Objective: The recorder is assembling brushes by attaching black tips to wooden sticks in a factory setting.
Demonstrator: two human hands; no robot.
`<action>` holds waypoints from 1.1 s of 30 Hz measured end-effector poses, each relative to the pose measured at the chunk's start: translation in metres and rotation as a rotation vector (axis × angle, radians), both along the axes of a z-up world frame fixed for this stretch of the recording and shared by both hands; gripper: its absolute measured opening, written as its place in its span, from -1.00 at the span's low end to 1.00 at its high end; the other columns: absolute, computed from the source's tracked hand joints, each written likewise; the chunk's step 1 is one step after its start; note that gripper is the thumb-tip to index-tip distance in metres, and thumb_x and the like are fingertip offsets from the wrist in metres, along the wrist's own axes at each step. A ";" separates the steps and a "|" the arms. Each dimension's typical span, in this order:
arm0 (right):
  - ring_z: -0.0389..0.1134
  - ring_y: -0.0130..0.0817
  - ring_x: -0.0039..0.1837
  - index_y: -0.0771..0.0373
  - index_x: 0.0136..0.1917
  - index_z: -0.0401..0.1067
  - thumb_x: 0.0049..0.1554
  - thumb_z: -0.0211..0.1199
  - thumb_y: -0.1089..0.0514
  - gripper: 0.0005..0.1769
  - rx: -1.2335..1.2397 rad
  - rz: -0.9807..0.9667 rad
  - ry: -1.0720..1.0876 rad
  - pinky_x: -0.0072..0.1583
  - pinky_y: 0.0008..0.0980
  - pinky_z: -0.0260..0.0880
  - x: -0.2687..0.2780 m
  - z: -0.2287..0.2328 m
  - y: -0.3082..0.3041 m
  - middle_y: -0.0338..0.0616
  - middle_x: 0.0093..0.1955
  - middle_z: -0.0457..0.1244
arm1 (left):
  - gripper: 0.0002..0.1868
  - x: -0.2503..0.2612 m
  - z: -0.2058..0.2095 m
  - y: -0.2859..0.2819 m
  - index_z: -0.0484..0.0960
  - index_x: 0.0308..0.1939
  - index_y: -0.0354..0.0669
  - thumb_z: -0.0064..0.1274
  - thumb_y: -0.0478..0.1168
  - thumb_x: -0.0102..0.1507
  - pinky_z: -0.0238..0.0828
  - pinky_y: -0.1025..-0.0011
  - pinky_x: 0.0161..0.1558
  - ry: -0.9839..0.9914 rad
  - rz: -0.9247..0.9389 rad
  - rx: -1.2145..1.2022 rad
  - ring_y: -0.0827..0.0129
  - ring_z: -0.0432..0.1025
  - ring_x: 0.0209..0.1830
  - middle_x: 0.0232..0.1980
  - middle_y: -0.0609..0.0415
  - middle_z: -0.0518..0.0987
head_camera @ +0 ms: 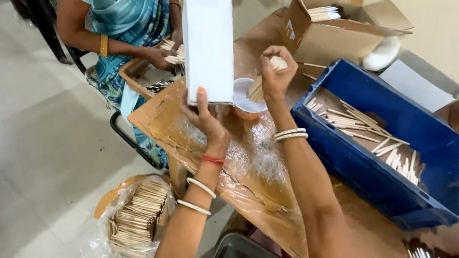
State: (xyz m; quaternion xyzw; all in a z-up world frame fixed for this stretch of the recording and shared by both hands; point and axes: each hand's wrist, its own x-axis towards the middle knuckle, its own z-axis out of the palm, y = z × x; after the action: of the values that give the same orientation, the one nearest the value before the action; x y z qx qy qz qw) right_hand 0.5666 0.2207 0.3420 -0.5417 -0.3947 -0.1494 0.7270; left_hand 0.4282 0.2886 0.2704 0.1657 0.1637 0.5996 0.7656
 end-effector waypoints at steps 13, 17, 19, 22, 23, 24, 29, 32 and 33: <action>0.29 -0.57 -0.34 0.36 -0.16 0.42 0.09 0.20 0.50 -0.88 -0.049 -0.007 0.117 -0.30 -0.57 0.30 0.008 -0.034 0.012 -0.27 -0.29 0.28 | -0.35 -0.005 0.005 -0.002 0.29 0.31 -0.27 0.23 -0.13 0.25 0.41 0.23 0.18 -0.032 -0.023 -0.016 0.19 0.34 0.19 0.24 -0.08 0.37; 0.30 -0.56 -0.31 0.36 -0.15 0.43 0.08 0.19 0.48 -0.90 -0.027 -0.008 0.035 -0.28 -0.55 0.33 0.004 -0.004 0.008 -0.25 -0.26 0.29 | -0.33 -0.004 0.012 0.000 0.29 0.31 -0.25 0.24 -0.12 0.23 0.40 0.23 0.19 -0.023 -0.026 -0.028 0.19 0.35 0.20 0.25 -0.06 0.38; 0.31 -0.55 -0.30 0.37 -0.15 0.43 0.08 0.19 0.47 -0.90 -0.024 -0.025 -0.008 -0.28 -0.54 0.36 -0.006 0.021 -0.001 -0.23 -0.24 0.30 | -0.33 -0.006 0.009 -0.002 0.29 0.31 -0.24 0.24 -0.12 0.22 0.40 0.22 0.18 -0.013 -0.025 -0.040 0.19 0.35 0.19 0.25 -0.05 0.38; 0.31 -0.53 -0.32 0.38 -0.14 0.43 0.09 0.18 0.46 -0.92 0.012 -0.033 -0.052 -0.30 -0.52 0.39 -0.029 0.067 -0.022 -0.20 -0.24 0.30 | -0.31 -0.012 0.017 -0.006 0.30 0.34 -0.23 0.28 -0.11 0.22 0.35 0.18 0.24 0.075 0.040 0.083 0.16 0.32 0.24 0.29 -0.07 0.37; 0.30 -0.52 -0.32 0.37 -0.11 0.41 0.10 0.18 0.46 -0.91 0.057 0.009 -0.038 -0.28 -0.51 0.38 -0.040 0.081 -0.032 -0.19 -0.23 0.30 | -0.26 -0.017 0.024 -0.009 0.32 0.34 -0.19 0.33 -0.09 0.18 0.33 0.13 0.26 0.273 0.067 0.216 0.11 0.31 0.27 0.31 -0.10 0.36; 0.29 -0.52 -0.33 0.37 -0.08 0.40 0.11 0.18 0.46 -0.90 0.102 0.052 -0.024 -0.27 -0.51 0.36 -0.050 0.095 -0.042 -0.18 -0.22 0.30 | -0.21 -0.021 0.029 -0.012 0.34 0.35 -0.14 0.39 -0.07 0.14 0.32 0.07 0.28 0.470 0.096 0.348 0.06 0.30 0.31 0.34 -0.13 0.36; 0.29 -0.50 -0.31 0.37 -0.04 0.38 0.15 0.19 0.46 -0.89 0.099 0.127 0.119 -0.21 -0.47 0.40 -0.099 0.085 -0.098 -0.14 -0.23 0.29 | -0.05 -0.029 0.048 -0.027 0.35 0.39 0.07 0.42 0.07 -0.04 0.25 -0.03 0.31 1.079 -0.214 0.799 -0.07 0.24 0.36 0.32 -0.21 0.35; 0.33 -0.50 -0.29 0.32 -0.05 0.37 0.12 0.22 0.45 -0.86 0.044 0.097 0.211 -0.24 -0.49 0.41 -0.120 0.041 -0.105 -0.15 -0.21 0.31 | 0.05 -0.008 0.014 -0.024 0.29 0.41 -0.03 0.45 0.09 -0.09 0.07 -0.10 0.34 1.079 -0.170 1.034 -0.25 0.07 0.41 0.39 -0.38 0.20; 0.36 -0.51 -0.26 0.27 -0.06 0.35 0.09 0.25 0.44 -0.81 0.033 0.064 0.230 -0.26 -0.51 0.41 -0.126 0.022 -0.106 -0.17 -0.18 0.33 | 0.10 0.002 -0.001 -0.022 0.23 0.43 -0.15 0.46 0.07 -0.08 -0.04 -0.14 0.35 0.990 -0.061 1.110 -0.36 -0.04 0.44 0.45 -0.46 0.10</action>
State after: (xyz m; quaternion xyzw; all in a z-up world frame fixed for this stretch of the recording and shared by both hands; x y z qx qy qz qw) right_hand 0.4410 0.1146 0.3638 -0.5302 -0.3233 -0.0699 0.7807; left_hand 0.4301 0.2665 0.2691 0.7835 0.1580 0.4277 0.4222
